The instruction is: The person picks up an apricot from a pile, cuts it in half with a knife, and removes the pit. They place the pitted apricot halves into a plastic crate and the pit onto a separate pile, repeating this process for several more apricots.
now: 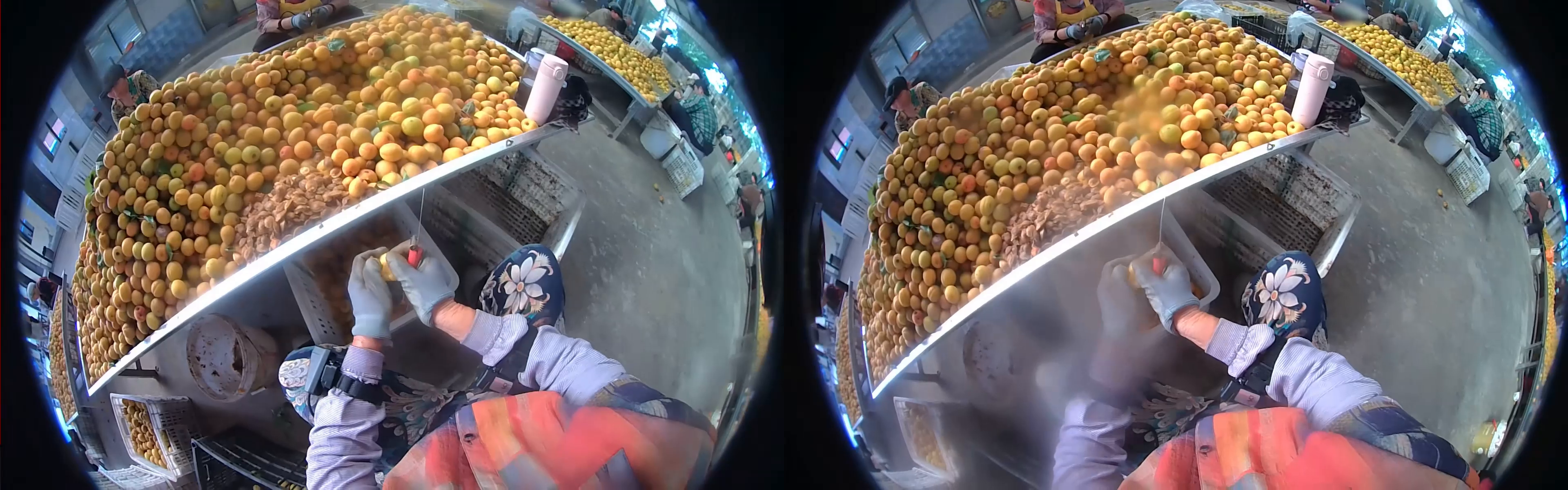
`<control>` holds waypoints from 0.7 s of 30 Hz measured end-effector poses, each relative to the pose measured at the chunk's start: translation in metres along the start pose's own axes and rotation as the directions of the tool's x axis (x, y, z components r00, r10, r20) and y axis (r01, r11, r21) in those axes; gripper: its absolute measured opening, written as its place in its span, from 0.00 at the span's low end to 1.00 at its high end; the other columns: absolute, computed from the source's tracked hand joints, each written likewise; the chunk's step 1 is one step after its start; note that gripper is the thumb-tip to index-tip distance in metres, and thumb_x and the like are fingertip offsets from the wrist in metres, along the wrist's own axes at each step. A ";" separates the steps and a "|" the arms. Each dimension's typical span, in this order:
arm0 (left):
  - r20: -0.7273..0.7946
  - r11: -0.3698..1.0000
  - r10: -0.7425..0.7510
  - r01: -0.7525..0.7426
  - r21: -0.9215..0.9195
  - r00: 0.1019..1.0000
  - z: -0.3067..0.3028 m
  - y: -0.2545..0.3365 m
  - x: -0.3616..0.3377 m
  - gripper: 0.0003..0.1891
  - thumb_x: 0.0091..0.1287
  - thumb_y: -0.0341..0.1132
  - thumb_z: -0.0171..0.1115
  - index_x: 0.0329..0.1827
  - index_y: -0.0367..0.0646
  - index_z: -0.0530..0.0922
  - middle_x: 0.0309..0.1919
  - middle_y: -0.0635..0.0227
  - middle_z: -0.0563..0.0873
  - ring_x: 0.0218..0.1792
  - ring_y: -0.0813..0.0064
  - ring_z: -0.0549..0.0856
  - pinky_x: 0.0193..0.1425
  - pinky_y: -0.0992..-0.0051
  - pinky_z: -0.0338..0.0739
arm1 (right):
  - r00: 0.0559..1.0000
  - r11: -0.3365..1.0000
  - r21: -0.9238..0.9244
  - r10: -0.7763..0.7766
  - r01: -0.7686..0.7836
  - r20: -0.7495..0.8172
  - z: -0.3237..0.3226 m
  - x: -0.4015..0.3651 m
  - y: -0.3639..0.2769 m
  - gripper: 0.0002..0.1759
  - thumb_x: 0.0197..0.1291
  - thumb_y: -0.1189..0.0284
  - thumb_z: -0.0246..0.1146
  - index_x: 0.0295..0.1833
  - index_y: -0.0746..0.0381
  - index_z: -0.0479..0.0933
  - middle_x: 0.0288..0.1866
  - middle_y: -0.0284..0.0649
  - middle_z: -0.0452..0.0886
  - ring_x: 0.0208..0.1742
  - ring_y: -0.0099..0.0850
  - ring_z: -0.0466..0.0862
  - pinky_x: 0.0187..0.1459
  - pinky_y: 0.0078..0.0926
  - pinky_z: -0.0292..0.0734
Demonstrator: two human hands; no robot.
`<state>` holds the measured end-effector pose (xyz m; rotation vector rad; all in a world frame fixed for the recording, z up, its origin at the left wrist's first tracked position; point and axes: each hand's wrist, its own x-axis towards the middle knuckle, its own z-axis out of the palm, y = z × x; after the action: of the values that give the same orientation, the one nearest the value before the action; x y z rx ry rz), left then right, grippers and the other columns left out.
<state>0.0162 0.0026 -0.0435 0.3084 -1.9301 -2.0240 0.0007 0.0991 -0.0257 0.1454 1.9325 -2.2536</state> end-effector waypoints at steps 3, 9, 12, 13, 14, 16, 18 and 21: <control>0.044 0.992 -0.118 0.120 -0.038 0.992 -0.002 0.005 0.001 0.13 0.71 0.31 0.45 0.46 0.34 0.78 0.41 0.62 0.82 0.42 0.75 0.79 0.51 0.76 0.73 | 1.000 0.997 -0.072 0.003 -0.003 0.011 -0.009 -0.002 -0.016 0.06 0.62 0.70 0.63 0.39 0.62 0.78 0.34 0.29 0.79 0.36 0.17 0.76 0.41 0.20 0.74; 0.258 0.999 -0.027 0.035 -0.026 0.966 -0.001 0.012 -0.001 0.14 0.74 0.35 0.43 0.51 0.35 0.75 0.43 0.63 0.81 0.44 0.77 0.80 0.51 0.77 0.76 | 0.998 0.983 0.180 0.018 -0.029 0.059 -0.033 0.020 0.006 0.13 0.56 0.63 0.67 0.38 0.62 0.79 0.32 0.30 0.79 0.32 0.18 0.77 0.34 0.21 0.74; 0.289 0.932 -0.227 0.294 -0.213 0.930 0.002 0.008 0.001 0.15 0.75 0.35 0.42 0.54 0.36 0.73 0.44 0.62 0.81 0.42 0.78 0.81 0.49 0.78 0.78 | 0.999 0.991 0.131 -0.019 0.012 0.051 -0.039 0.027 0.014 0.13 0.56 0.63 0.67 0.40 0.61 0.79 0.33 0.31 0.79 0.32 0.18 0.77 0.35 0.19 0.73; 0.292 0.932 -0.231 0.298 -0.209 0.928 0.003 0.012 -0.001 0.15 0.75 0.35 0.42 0.54 0.36 0.73 0.44 0.62 0.81 0.42 0.78 0.81 0.49 0.78 0.78 | 0.999 0.991 0.134 -0.015 0.009 0.047 -0.040 0.027 0.013 0.13 0.56 0.63 0.67 0.40 0.61 0.79 0.33 0.31 0.79 0.32 0.18 0.77 0.35 0.19 0.73; 0.309 0.896 -0.242 0.334 -0.293 0.920 0.003 0.018 -0.004 0.15 0.76 0.36 0.42 0.54 0.36 0.73 0.43 0.61 0.81 0.39 0.79 0.81 0.46 0.79 0.79 | 0.998 0.988 0.151 -0.019 0.011 0.052 -0.040 0.027 0.011 0.12 0.57 0.64 0.66 0.40 0.61 0.79 0.33 0.31 0.79 0.32 0.18 0.77 0.34 0.19 0.74; 0.328 0.852 -0.253 0.370 -0.370 0.910 0.006 0.022 -0.006 0.15 0.76 0.37 0.41 0.55 0.37 0.72 0.43 0.61 0.81 0.36 0.81 0.82 0.42 0.80 0.79 | 0.998 0.985 0.173 -0.022 0.012 0.056 -0.038 0.024 0.006 0.11 0.58 0.65 0.66 0.40 0.61 0.79 0.34 0.31 0.79 0.32 0.19 0.77 0.34 0.18 0.75; 0.194 0.890 -0.236 0.292 -0.350 0.952 0.011 0.021 -0.006 0.14 0.76 0.36 0.42 0.53 0.38 0.72 0.39 0.62 0.81 0.29 0.82 0.81 0.33 0.81 0.79 | 0.996 0.973 0.227 0.018 -0.037 0.083 -0.037 0.020 -0.001 0.10 0.59 0.67 0.65 0.41 0.62 0.78 0.35 0.34 0.79 0.32 0.22 0.79 0.32 0.20 0.78; 0.149 0.932 -0.284 0.310 -0.189 0.947 0.008 0.028 -0.005 0.11 0.75 0.34 0.45 0.50 0.38 0.73 0.36 0.63 0.81 0.25 0.82 0.79 0.29 0.82 0.77 | 0.979 0.878 0.435 0.173 -0.201 0.104 -0.035 0.017 -0.007 0.11 0.60 0.67 0.65 0.43 0.63 0.77 0.36 0.36 0.80 0.32 0.25 0.80 0.31 0.21 0.80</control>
<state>0.0201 0.0114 -0.0151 0.4609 -1.8019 -2.4726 -0.0187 0.1336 -0.0272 0.3007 1.2771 -2.4874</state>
